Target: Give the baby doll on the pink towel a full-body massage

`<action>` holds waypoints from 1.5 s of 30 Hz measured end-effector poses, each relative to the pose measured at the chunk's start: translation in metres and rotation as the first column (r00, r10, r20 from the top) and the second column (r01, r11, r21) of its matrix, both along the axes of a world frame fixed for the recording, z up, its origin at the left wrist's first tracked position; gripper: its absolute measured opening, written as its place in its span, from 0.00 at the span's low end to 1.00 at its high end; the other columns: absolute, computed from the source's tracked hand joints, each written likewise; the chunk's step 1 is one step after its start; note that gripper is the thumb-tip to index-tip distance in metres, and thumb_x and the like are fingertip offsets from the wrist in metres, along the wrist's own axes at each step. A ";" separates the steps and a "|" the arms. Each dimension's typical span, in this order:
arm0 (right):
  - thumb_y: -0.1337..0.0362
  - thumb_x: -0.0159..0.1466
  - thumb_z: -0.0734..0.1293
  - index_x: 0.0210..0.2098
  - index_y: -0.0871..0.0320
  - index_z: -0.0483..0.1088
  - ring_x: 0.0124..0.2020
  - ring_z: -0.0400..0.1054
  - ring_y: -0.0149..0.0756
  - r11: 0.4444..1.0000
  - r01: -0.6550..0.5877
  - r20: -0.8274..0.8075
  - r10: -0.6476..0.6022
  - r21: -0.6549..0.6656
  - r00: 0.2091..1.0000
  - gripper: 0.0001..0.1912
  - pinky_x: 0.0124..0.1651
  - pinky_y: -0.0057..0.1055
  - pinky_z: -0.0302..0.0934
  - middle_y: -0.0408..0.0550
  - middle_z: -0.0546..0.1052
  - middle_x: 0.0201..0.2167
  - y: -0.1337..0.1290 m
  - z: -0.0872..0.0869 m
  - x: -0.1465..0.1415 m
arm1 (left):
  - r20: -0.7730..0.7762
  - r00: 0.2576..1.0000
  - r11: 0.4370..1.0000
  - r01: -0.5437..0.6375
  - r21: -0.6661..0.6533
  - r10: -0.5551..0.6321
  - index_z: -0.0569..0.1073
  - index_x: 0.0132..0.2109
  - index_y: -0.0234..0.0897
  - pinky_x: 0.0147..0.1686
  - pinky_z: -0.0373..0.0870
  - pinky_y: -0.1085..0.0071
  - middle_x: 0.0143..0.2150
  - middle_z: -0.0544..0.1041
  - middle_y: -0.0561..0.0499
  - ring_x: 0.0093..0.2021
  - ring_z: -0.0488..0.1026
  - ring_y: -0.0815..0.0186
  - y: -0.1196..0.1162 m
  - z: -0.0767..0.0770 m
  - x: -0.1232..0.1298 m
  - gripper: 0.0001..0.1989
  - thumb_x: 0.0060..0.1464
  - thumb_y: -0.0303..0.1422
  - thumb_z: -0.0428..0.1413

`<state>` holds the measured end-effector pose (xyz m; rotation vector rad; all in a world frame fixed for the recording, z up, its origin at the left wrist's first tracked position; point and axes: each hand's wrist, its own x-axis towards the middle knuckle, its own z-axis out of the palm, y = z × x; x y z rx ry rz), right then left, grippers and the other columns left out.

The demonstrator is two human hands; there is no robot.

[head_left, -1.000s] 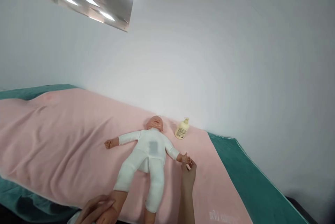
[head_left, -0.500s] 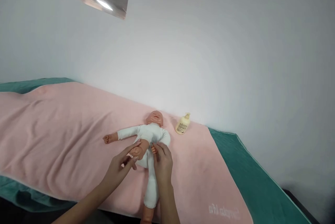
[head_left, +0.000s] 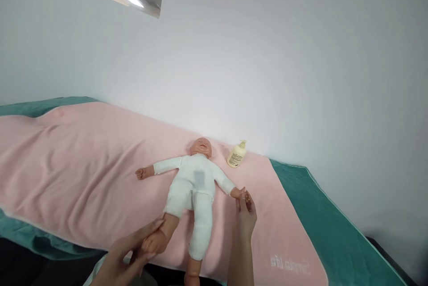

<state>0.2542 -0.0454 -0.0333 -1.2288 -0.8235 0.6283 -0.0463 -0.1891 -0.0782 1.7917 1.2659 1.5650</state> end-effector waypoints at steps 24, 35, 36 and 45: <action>0.46 0.54 0.69 0.50 0.64 0.70 0.47 0.70 0.46 0.996 -0.056 -0.007 0.056 -0.071 0.998 0.33 0.45 0.35 0.66 0.55 0.76 0.45 -0.002 -0.015 -0.010 | -0.407 0.912 0.950 0.176 0.258 -0.058 0.63 0.63 0.51 0.44 0.74 0.79 0.50 0.78 0.53 0.45 0.77 0.64 -0.009 -0.038 -0.020 0.29 0.56 0.30 0.58; 0.65 0.66 0.57 0.53 0.56 0.70 0.56 0.65 0.40 0.950 -0.302 0.674 0.169 0.083 0.719 0.18 0.58 0.38 0.60 0.50 0.72 0.53 -0.018 0.038 -0.092 | -0.201 0.980 0.985 0.028 0.171 0.007 0.73 0.53 0.40 0.50 0.73 0.68 0.52 0.77 0.46 0.51 0.75 0.59 0.060 0.010 -0.001 0.17 0.56 0.34 0.56; 0.67 0.66 0.56 0.53 0.56 0.70 0.57 0.64 0.40 0.942 -0.325 0.743 0.156 0.087 0.651 0.19 0.58 0.38 0.60 0.50 0.72 0.54 -0.016 0.034 -0.096 | -0.166 0.986 0.990 0.010 0.141 0.014 0.74 0.52 0.40 0.51 0.72 0.66 0.51 0.77 0.46 0.52 0.74 0.59 0.067 0.014 0.003 0.17 0.56 0.35 0.56; 0.64 0.66 0.58 0.53 0.54 0.69 0.55 0.66 0.38 0.951 -0.303 0.713 0.166 0.068 0.681 0.18 0.57 0.36 0.61 0.49 0.72 0.53 -0.016 0.025 -0.082 | -0.036 0.999 0.998 0.019 0.052 -0.017 0.74 0.52 0.37 0.52 0.72 0.61 0.53 0.76 0.44 0.54 0.73 0.56 0.085 0.026 0.017 0.18 0.55 0.37 0.56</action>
